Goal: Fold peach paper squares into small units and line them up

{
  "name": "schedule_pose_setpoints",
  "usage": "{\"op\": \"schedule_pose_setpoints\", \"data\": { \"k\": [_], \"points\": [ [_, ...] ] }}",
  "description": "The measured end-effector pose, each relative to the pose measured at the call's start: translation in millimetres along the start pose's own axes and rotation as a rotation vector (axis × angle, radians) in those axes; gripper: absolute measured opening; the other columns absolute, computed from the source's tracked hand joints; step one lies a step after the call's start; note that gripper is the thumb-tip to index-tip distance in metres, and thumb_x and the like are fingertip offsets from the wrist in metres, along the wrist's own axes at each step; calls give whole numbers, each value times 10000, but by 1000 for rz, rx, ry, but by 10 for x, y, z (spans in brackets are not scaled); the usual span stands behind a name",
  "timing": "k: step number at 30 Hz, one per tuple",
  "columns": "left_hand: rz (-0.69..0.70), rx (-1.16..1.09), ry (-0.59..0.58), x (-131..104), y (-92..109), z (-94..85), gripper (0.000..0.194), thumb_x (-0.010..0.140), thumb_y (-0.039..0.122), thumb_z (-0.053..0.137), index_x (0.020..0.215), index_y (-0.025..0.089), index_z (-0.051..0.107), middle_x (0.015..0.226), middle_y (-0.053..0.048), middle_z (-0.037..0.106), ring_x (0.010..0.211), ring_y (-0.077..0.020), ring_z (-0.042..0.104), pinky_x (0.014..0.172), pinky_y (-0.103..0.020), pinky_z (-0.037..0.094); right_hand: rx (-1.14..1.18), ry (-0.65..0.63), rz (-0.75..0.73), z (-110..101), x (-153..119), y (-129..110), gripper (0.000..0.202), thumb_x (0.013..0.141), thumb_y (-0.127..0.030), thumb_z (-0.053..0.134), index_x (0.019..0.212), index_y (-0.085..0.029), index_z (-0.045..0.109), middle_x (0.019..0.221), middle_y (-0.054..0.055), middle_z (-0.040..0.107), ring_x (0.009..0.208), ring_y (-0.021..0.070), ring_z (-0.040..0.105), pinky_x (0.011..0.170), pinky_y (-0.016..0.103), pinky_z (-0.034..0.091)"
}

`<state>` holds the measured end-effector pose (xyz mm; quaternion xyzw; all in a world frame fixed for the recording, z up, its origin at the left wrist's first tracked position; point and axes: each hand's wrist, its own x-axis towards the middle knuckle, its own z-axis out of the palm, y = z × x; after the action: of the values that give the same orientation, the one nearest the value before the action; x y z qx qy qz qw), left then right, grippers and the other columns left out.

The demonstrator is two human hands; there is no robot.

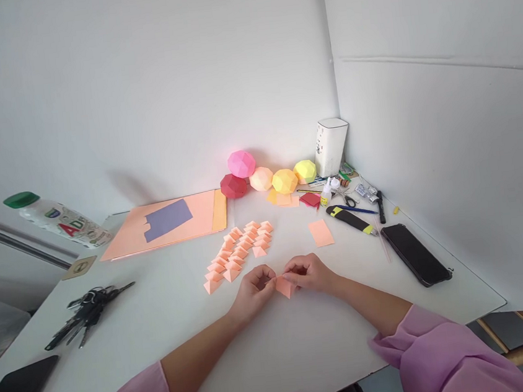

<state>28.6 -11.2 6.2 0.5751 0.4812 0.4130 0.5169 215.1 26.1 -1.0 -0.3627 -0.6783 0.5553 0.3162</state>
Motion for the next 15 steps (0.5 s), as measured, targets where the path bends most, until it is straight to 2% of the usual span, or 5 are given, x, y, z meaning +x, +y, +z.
{"op": "schedule_pose_setpoints", "data": {
  "k": [7, 11, 15],
  "points": [
    [109, 185, -14, -2, -2, 5, 84, 747, 224, 541, 676, 181, 551, 713, -22, 576, 665, -141, 530, 576, -236, 429, -143, -25, -27, 50, -15, -27, 207, 777, -347, 599, 749, -147, 645, 560, -9, 576, 472, 101, 522, 450, 213, 413],
    [156, 240, -6, -18, 6, 12, 82, 736, 187, 530, 655, 189, 546, 692, -21, 576, 690, -157, 531, 596, -251, 435, -172, -36, -30, 60, -22, -51, 179, 767, -322, 585, 720, -155, 627, 536, -14, 559, 470, 103, 504, 449, 216, 388],
    [174, 255, 26, -32, 28, 10, 75, 710, 152, 510, 648, 190, 524, 676, -15, 567, 693, -158, 522, 619, -263, 430, -159, 9, -20, 38, -31, -45, 144, 741, -284, 580, 659, -167, 565, 482, -36, 508, 425, 88, 439, 417, 207, 331]
  ]
}}
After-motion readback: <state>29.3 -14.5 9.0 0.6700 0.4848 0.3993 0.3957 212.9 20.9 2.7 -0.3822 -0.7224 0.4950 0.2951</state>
